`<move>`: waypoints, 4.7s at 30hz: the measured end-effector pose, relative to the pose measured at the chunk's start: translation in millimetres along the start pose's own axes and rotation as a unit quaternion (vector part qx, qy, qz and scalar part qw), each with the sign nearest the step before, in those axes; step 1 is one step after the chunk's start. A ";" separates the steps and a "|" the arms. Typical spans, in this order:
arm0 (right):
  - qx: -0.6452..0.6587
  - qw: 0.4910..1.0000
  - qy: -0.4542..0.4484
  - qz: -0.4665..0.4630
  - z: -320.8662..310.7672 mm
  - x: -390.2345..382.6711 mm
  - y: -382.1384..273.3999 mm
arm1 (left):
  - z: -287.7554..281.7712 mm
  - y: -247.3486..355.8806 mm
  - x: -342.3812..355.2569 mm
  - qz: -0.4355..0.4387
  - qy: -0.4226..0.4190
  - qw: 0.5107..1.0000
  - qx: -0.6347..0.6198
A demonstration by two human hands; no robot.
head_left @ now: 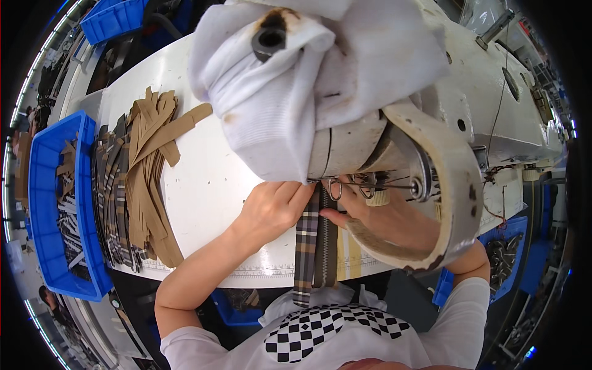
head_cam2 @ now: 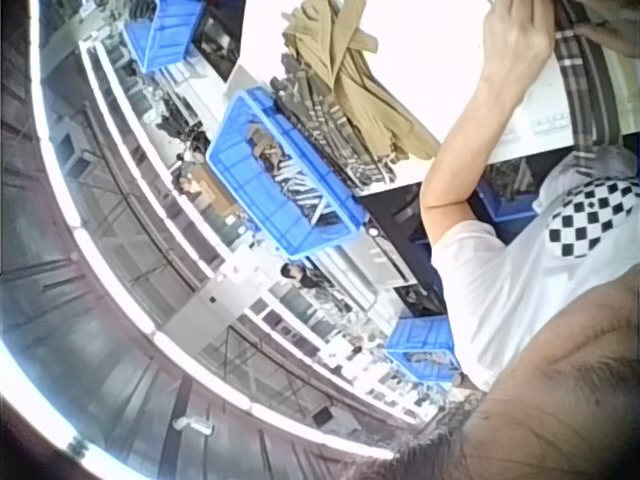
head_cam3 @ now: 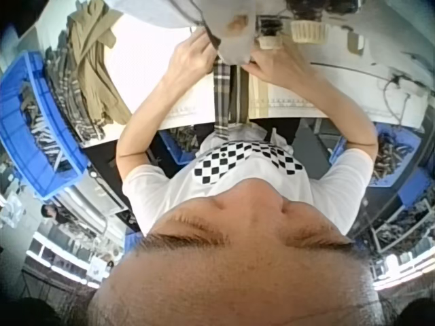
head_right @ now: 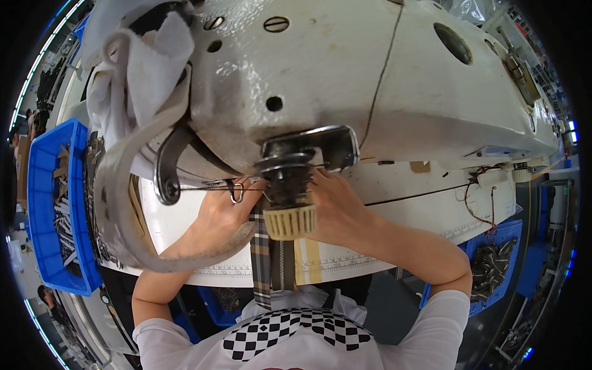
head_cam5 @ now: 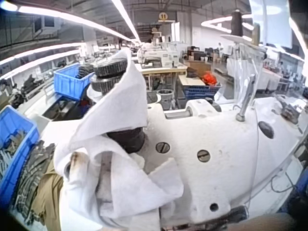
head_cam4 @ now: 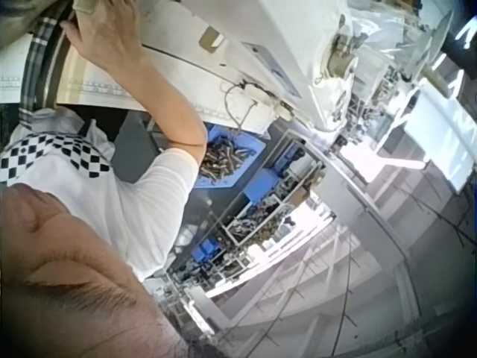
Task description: The person sews fabric straps using an industrial sewing machine.
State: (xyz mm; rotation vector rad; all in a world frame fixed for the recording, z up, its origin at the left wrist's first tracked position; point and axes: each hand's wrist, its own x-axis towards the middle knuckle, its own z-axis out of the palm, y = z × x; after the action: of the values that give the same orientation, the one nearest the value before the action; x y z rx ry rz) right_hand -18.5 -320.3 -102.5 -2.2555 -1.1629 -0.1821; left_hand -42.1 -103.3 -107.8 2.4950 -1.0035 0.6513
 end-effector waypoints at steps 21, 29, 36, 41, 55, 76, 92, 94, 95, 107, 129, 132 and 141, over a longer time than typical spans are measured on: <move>-0.156 0.986 -0.049 -0.019 -1.8 -3.5 -6.0 | 0.8 -2.3 3.2 -0.016 0.013 1.000 -0.019; -0.109 0.993 -0.015 -0.040 -3.2 0.3 -5.6 | 0.7 -6.7 -6.1 0.017 0.001 1.000 -0.025; -0.105 0.993 0.000 -0.049 -7.0 5.4 -5.9 | -0.8 -10.9 -0.8 0.029 0.009 0.999 -0.021; -0.150 0.987 0.055 -0.008 -22.3 3.6 5.7 | 4.3 -14.9 -4.8 -0.036 0.010 0.998 -0.057; -0.109 0.986 0.084 -0.095 -13.5 -63.0 -59.8 | -37.4 66.8 -60.9 -0.120 -0.028 0.942 -0.312; 0.058 0.991 0.079 -0.086 -10.2 -105.9 -101.8 | -0.5 161.0 -97.9 -0.543 -0.044 0.533 -0.648; -0.098 0.968 0.057 -0.222 5.7 -111.8 -93.5 | -59.7 151.2 -113.5 -0.116 -0.009 0.992 0.039; -0.123 0.958 0.039 -0.257 5.5 -110.8 -95.4 | -60.0 130.3 -109.6 -0.101 -0.080 0.988 0.085; -0.125 0.956 0.046 -0.262 5.6 -107.7 -94.0 | -54.3 118.2 -110.3 -0.079 -0.093 0.987 0.108; -0.127 0.964 0.041 -0.232 8.0 -108.7 -100.1 | -45.3 115.7 -109.0 -0.051 -0.015 0.998 -0.042; -0.084 0.969 0.032 -0.232 6.8 -103.7 -95.6 | -23.5 36.8 -18.4 0.075 0.038 0.994 -0.074; -0.081 0.967 -0.011 -0.240 -2.6 -96.6 -98.0 | -9.6 3.1 -2.4 0.062 0.040 0.997 -0.011; -0.084 0.967 -0.026 -0.239 -6.8 -73.3 -77.8 | 0.0 -10.9 -2.2 0.000 0.005 0.999 -0.033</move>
State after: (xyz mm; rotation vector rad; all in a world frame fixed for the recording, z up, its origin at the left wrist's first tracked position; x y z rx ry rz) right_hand -122.9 -340.8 -90.2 -2.0889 -1.7652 -0.4250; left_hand -35.8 -94.7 -110.8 2.4319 -1.0060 0.6193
